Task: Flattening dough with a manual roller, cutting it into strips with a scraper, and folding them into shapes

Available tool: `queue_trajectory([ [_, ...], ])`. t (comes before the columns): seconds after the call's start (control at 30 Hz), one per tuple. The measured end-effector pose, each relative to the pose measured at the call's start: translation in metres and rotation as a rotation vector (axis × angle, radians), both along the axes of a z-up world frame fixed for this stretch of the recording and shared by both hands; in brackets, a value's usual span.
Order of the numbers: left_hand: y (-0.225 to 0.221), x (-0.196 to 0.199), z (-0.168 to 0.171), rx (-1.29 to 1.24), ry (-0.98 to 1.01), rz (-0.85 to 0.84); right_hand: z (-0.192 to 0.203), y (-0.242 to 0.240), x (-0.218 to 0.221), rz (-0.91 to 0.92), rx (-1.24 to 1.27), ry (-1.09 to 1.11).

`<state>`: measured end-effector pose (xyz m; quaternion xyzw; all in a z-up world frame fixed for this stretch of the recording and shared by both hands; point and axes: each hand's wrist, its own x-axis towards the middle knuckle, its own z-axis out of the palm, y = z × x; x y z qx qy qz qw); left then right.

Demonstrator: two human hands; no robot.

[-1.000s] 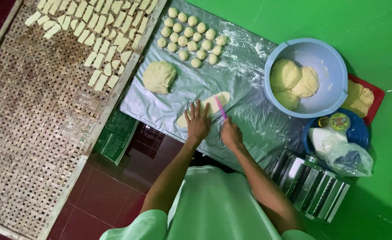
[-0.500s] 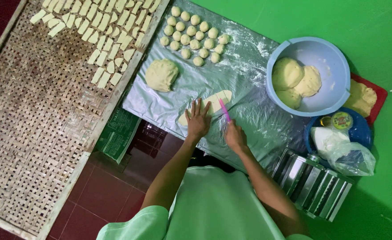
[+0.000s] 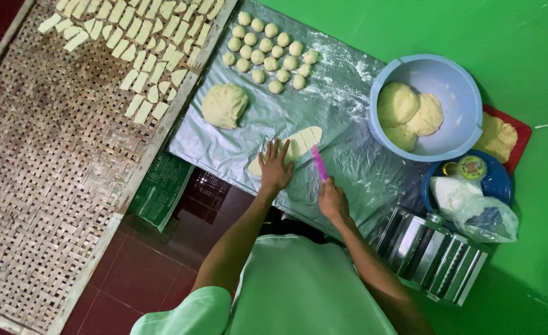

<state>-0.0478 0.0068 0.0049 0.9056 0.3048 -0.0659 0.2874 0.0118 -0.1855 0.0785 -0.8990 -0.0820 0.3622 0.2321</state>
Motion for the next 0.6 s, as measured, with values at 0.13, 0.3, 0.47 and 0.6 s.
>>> queue_trajectory([
  [0.13,-0.002,-0.002,-0.005,0.039,-0.035,-0.021,-0.033,0.016,0.002,0.129,-0.023,-0.112],
  [0.3,-0.007,-0.004,-0.003,0.137,-0.040,-0.087,-0.025,0.048,-0.004,0.085,0.149,-0.151],
  [0.47,-0.005,-0.002,-0.007,0.136,-0.108,-0.142,-0.074,0.053,-0.003,0.149,0.139,-0.189],
  [0.6,-0.003,0.000,-0.006,0.131,-0.183,-0.200,-0.049,0.057,-0.002,0.109,0.118,-0.123],
])
